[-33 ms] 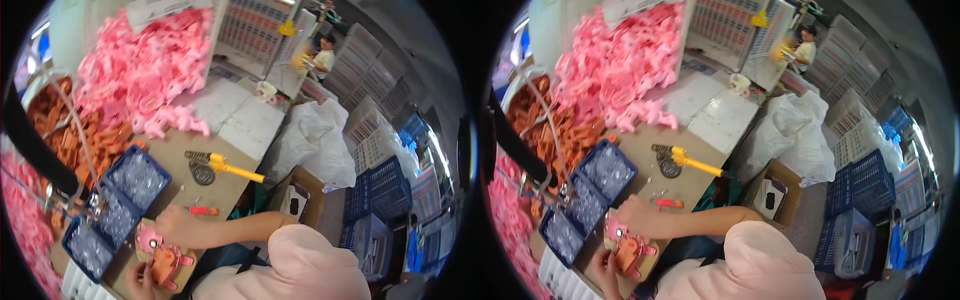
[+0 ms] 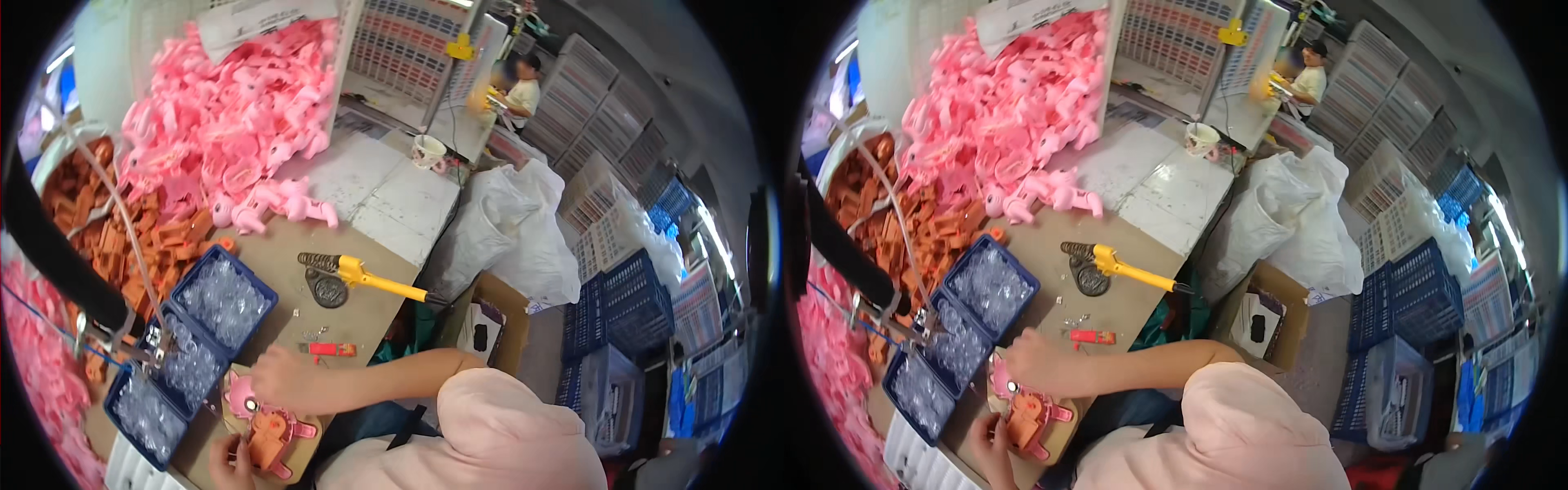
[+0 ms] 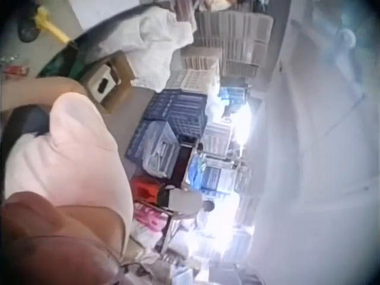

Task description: Assembling a pink toy pony by soldering internal wires and joining the plastic housing components.

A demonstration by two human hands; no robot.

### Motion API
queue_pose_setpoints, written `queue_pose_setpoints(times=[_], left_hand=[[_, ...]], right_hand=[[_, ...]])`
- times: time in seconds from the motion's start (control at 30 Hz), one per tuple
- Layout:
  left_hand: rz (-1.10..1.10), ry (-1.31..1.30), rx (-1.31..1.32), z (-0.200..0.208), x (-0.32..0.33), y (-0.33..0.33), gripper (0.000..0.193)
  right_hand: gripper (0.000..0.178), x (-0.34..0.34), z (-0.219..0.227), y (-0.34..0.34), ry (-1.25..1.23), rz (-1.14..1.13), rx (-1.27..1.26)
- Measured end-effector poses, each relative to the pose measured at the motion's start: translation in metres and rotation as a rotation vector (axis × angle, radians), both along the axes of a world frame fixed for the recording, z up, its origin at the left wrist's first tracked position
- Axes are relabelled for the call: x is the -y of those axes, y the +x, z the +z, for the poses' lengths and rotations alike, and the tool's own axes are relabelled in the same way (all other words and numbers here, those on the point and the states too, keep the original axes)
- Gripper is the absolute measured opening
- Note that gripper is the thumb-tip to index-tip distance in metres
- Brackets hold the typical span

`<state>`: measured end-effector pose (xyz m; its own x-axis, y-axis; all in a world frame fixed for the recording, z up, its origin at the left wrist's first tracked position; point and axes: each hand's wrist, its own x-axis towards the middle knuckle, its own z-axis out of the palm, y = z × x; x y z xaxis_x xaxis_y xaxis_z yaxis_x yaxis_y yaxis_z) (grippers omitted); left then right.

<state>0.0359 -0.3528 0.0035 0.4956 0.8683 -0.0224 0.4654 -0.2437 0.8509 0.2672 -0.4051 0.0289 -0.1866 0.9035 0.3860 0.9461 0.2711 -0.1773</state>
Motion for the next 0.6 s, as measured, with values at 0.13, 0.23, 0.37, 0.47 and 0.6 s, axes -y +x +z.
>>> queue_pose_setpoints(times=[0.13,0.23,0.37,0.47,0.6], left_hand=[[-0.133,0.000,0.007,0.008,-0.004,0.012,0.018],[-0.140,0.033,-0.001,0.008,-0.004,0.016,0.018],[-0.158,0.127,-0.008,0.025,0.000,0.022,0.018],[-0.059,0.405,-0.015,-0.003,0.013,0.023,0.010],[-0.021,0.538,-0.045,0.000,0.046,0.028,0.018]], right_hand=[[0.008,0.019,-0.028,-0.031,0.065,0.335,-0.280],[0.006,0.029,-0.029,-0.052,0.171,0.552,-0.514],[0.006,0.011,-0.052,-0.042,0.169,0.552,-0.511],[0.007,0.010,-0.054,-0.036,0.189,0.582,-0.472],[0.011,0.023,-0.048,-0.032,0.254,0.456,-0.474]])
